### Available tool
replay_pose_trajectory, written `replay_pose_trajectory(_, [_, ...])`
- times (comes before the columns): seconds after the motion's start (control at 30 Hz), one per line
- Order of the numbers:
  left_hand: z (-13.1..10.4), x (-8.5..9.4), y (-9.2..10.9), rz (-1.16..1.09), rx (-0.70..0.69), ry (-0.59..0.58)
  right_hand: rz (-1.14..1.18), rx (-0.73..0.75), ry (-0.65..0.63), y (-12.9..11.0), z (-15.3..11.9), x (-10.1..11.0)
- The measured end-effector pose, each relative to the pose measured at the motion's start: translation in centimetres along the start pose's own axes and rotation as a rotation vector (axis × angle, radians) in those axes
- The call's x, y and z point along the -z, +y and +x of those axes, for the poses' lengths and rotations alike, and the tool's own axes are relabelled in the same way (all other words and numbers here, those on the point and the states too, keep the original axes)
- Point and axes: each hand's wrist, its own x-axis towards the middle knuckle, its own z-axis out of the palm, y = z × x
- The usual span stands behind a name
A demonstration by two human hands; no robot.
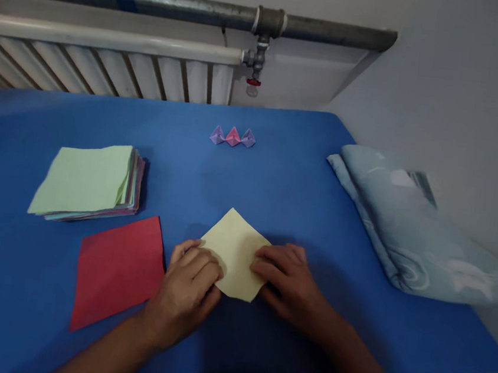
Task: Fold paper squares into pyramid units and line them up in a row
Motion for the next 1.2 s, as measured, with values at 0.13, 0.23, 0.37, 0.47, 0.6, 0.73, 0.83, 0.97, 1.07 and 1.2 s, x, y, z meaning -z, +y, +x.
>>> replay_pose_trajectory(0.13, [-0.2,-0.2,-0.1,-0.007,0.016,-0.043,-0.022,-0.002,0.069,0.4,-1.0,0.1])
replay_pose_trajectory(0.23, [-0.2,-0.2,-0.5,-0.002,0.052,-0.07,0.0,0.019,0.097,0.4,-1.1,0.1])
replay_pose_trajectory(0.37, [0.0,0.0,-1.0,0.042,0.084,-0.048,0.058,0.031,0.09,0.2,-1.0,-0.1])
replay_pose_trajectory(0.47, [0.1,0.3,-1.3,0.077,0.087,-0.033,0.104,0.061,0.075,0.0,-0.9,-0.1])
replay_pose_trajectory(0.6, [0.3,0.6,-1.6,0.12,0.12,-0.023,0.121,0.091,0.079,-0.1,-0.8,0.0])
replay_pose_trajectory(0.73, [0.4,0.8,-1.9,0.173,0.153,-0.006,0.126,0.101,0.097,-0.3,-0.6,0.2])
replay_pose_trajectory(0.83, [0.4,0.9,-2.2,0.188,0.166,-0.006,0.127,0.108,0.078,-0.6,-0.5,0.3])
replay_pose_trajectory(0.97, [0.5,1.3,-2.3,0.149,0.12,0.002,0.101,0.079,0.1,-0.4,-0.7,-0.1])
replay_pose_trajectory(1.07, [0.7,1.6,-2.0,0.062,0.014,0.006,0.019,-0.009,0.165,0.0,-1.0,-0.5])
replay_pose_trajectory(1.2, [0.8,2.1,-1.2,-0.073,-0.037,-0.043,-0.025,-0.028,0.132,-0.1,-1.5,-0.4])
